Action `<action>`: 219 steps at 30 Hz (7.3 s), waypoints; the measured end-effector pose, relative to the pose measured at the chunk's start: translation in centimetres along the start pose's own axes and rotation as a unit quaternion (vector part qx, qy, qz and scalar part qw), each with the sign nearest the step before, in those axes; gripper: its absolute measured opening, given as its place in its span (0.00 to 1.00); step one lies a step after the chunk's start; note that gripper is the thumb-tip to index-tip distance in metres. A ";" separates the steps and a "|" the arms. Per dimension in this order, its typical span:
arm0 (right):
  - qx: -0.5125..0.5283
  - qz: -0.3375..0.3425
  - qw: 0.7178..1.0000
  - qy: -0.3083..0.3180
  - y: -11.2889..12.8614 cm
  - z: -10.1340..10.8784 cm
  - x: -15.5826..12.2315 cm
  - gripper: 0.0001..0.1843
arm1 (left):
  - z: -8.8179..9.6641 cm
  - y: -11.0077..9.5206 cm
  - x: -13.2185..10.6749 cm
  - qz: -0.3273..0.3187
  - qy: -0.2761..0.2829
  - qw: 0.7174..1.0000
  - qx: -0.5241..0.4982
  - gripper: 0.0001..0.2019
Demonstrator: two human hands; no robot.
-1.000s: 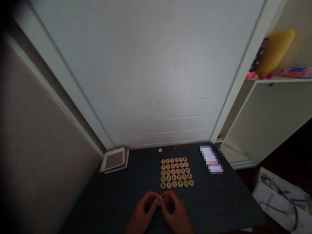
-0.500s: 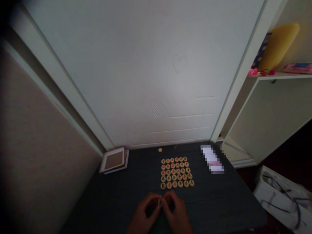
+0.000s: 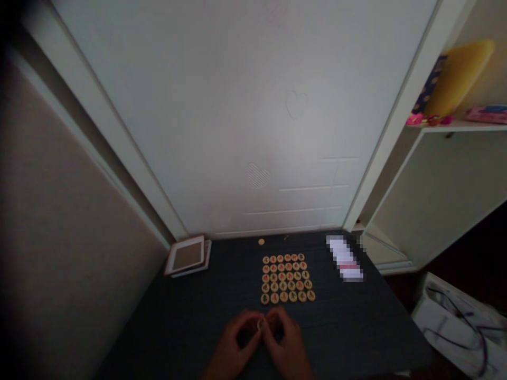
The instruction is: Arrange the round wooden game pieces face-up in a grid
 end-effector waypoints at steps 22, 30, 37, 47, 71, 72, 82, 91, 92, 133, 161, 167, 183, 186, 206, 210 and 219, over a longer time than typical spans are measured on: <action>0.007 0.016 1.000 0.005 0.3 0.2 -0.2 0.14 | 0.2 -0.5 -0.1 -0.011 -0.009 1.000 -0.023 0.09; -0.018 0.034 0.999 -0.004 1.0 0.0 -0.3 0.14 | 0.1 1.1 0.2 0.000 -0.015 1.000 -0.027 0.09; -0.024 0.033 0.999 0.001 1.4 -0.1 -0.3 0.12 | 0.4 0.8 0.1 0.002 -0.007 1.000 -0.019 0.10; -0.004 0.010 1.000 0.009 0.5 0.0 0.0 0.12 | -0.2 0.7 -0.2 -0.019 0.003 0.998 -0.055 0.07; -0.023 0.050 0.998 0.004 1.8 0.4 -0.5 0.11 | -0.5 1.7 -0.1 0.012 0.015 0.998 -0.064 0.07; -0.030 0.062 0.998 0.003 2.3 0.8 -0.3 0.11 | -0.4 1.9 -0.2 0.017 0.011 0.998 -0.061 0.07; 0.030 0.023 0.999 0.010 1.3 7.9 5.2 0.20 | 0.4 2.5 -0.3 0.023 -0.016 1.000 -0.002 0.09; -0.047 0.025 0.998 0.014 0.8 12.3 11.2 0.20 | 0.3 2.9 -0.4 0.041 -0.014 0.999 -0.005 0.10; -0.057 0.022 0.998 0.014 0.5 12.9 12.5 0.21 | 0.3 3.0 -0.4 0.040 -0.013 0.999 -0.005 0.10; -0.224 -0.015 0.974 0.023 -6.3 15.1 21.4 0.15 | 0.8 2.9 -0.4 0.049 -0.029 0.998 -0.001 0.15; -0.335 0.099 0.930 0.117 3.2 -2.8 23.2 0.13 | 2.5 5.3 -0.1 0.096 -0.134 0.978 -0.124 0.31; -0.260 0.125 0.952 0.105 6.5 -0.4 14.9 0.09 | 3.3 5.6 -0.2 0.103 -0.160 0.974 -0.123 0.30; 0.142 -0.056 0.983 0.102 -0.1 -1.6 -0.3 0.22 | 0.9 1.6 -0.3 -0.011 -0.046 0.996 -0.073 0.12; 0.130 -0.048 0.988 0.072 -0.6 -1.6 -0.2 0.22 | 0.9 2.4 -0.3 0.020 -0.049 0.994 -0.094 0.12; 0.071 0.004 0.997 0.007 0.2 -0.8 -0.1 0.18 | 1.1 1.7 -0.1 -0.001 -0.052 0.996 -0.079 0.11; 0.054 0.004 0.998 -0.014 -0.1 -0.5 -0.1 0.17 | 0.7 3.1 0.1 0.043 -0.047 0.994 -0.091 0.11; 0.001 0.062 0.998 -0.014 1.4 -0.1 -0.2 0.13 | 0.1 3.5 0.0 0.068 -0.024 0.992 -0.103 0.15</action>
Point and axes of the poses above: each hand's wrist, its own x-axis towards the middle knuckle, its own z-axis out of the back of the hand, y = z × x, the point moved 10 cm from there along x, towards the middle knuckle, and after that the axes turned 1 degree about x, right-handed, at the moved point
